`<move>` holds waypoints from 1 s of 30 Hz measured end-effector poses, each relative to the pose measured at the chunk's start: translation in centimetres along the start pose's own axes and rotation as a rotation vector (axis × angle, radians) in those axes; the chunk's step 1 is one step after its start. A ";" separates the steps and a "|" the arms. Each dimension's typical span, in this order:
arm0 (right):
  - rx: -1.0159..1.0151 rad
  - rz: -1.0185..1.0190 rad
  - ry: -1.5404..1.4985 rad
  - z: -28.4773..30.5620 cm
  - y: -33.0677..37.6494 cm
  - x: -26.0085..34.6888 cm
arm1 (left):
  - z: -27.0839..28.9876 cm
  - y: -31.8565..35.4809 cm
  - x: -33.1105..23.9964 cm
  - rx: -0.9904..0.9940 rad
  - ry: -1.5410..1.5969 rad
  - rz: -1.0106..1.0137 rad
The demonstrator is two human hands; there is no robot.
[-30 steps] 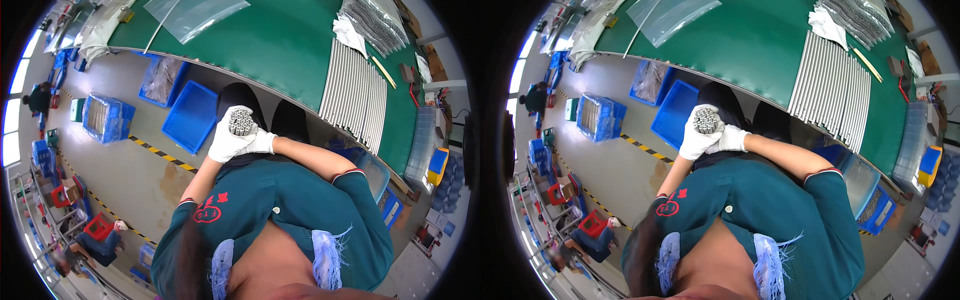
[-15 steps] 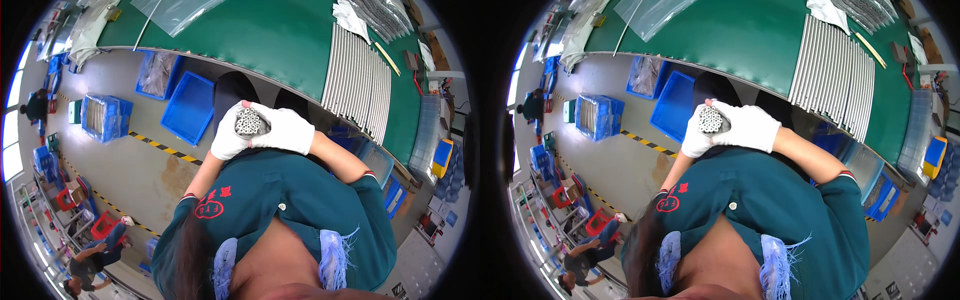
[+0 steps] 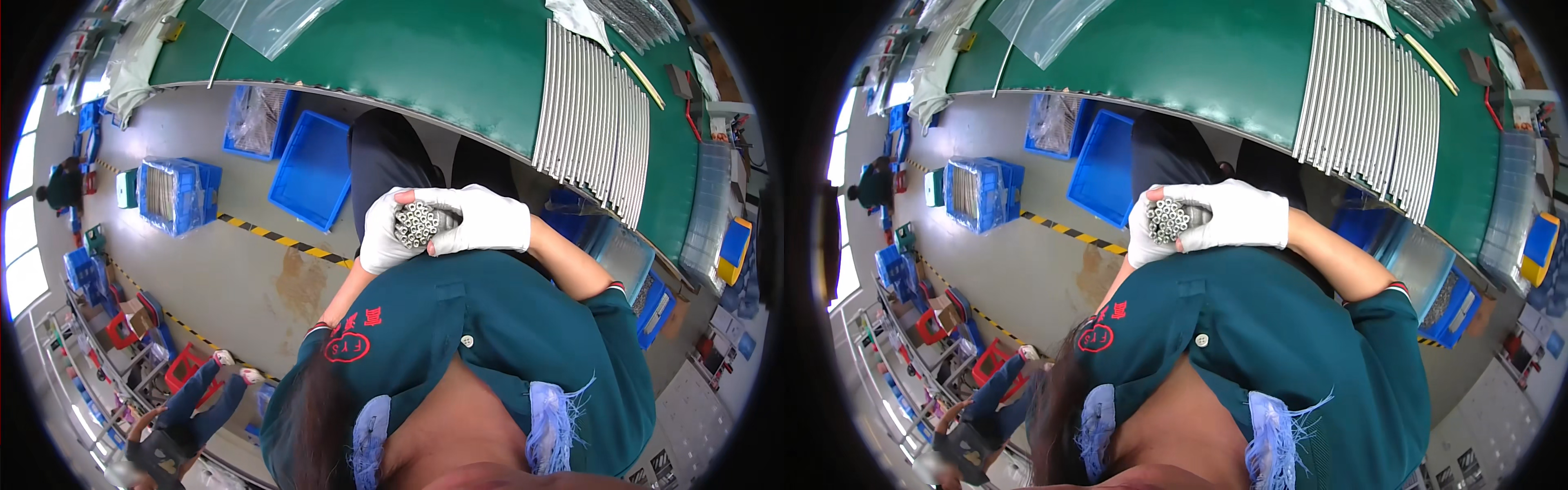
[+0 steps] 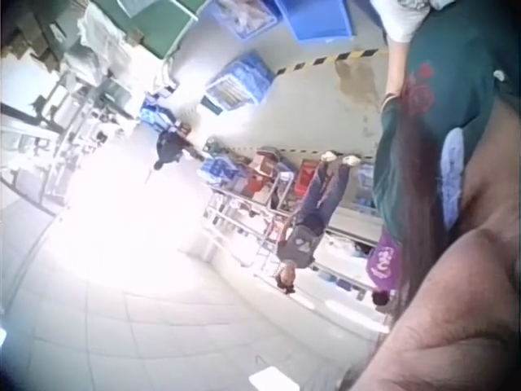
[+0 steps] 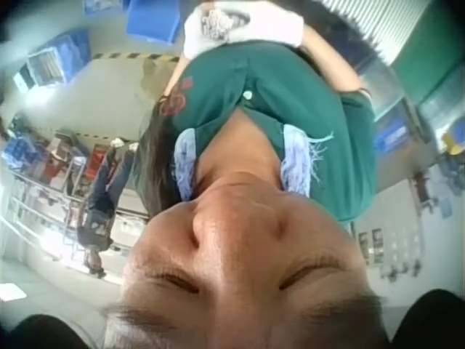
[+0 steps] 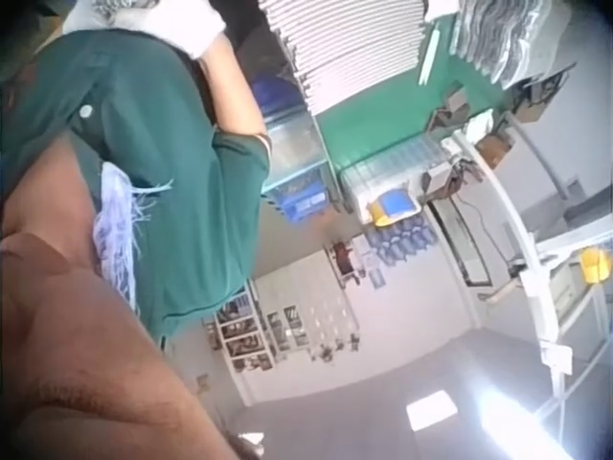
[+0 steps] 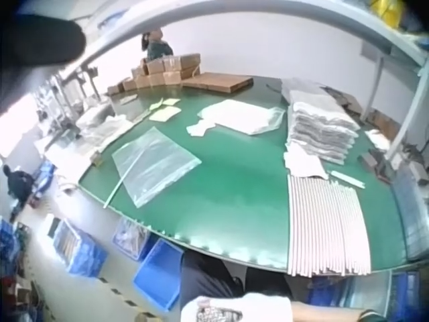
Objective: Packing and cleaning metal rods using an air gun at a factory workbench.
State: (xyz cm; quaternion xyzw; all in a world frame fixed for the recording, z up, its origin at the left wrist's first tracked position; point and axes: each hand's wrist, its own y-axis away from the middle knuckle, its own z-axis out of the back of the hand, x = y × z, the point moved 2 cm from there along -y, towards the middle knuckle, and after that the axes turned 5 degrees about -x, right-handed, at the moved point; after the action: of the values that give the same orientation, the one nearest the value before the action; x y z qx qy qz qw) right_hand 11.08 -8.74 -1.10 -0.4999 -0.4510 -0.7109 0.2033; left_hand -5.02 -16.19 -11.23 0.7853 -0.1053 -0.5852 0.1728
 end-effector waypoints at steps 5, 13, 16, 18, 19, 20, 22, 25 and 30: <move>-0.018 0.183 -0.054 -0.4 -0.1 -1.4 | 0.3 -0.2 1.1 0.028 -0.048 0.105; 0.085 -0.059 -0.162 -0.2 0.4 -0.6 | 0.6 -0.7 0.5 0.133 -0.377 -0.233; 0.005 -0.039 -0.239 0.0 0.6 -0.4 | 0.0 -0.4 0.8 0.046 -0.361 -0.097; -0.046 0.024 -0.288 0.0 0.9 -0.9 | 0.3 -1.3 2.6 0.121 -0.403 -0.032; -0.065 0.021 -0.324 0.0 1.0 -1.2 | -0.2 -1.1 1.8 0.119 -0.466 -0.132; -0.086 0.018 -0.359 0.0 1.1 -1.7 | -0.4 -1.3 1.8 0.153 -0.567 -0.266; -0.138 0.065 -0.506 -0.3 1.7 -2.9 | -2.6 -0.9 -1.4 0.080 -0.470 -0.307; -0.196 0.087 -0.565 0.5 4.1 -5.6 | -3.2 -1.2 -4.1 -0.041 -0.577 -0.606; -0.573 0.017 -0.576 1.7 12.3 -9.8 | 0.6 -2.7 -4.7 -0.181 -0.493 -0.648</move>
State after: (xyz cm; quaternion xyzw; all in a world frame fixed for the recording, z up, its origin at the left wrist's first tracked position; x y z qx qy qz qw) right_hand 25.20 -15.15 -4.29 -0.7189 -0.2690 -0.6368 -0.0729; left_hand -7.09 -12.09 -8.33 0.5959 0.1607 -0.7866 0.0176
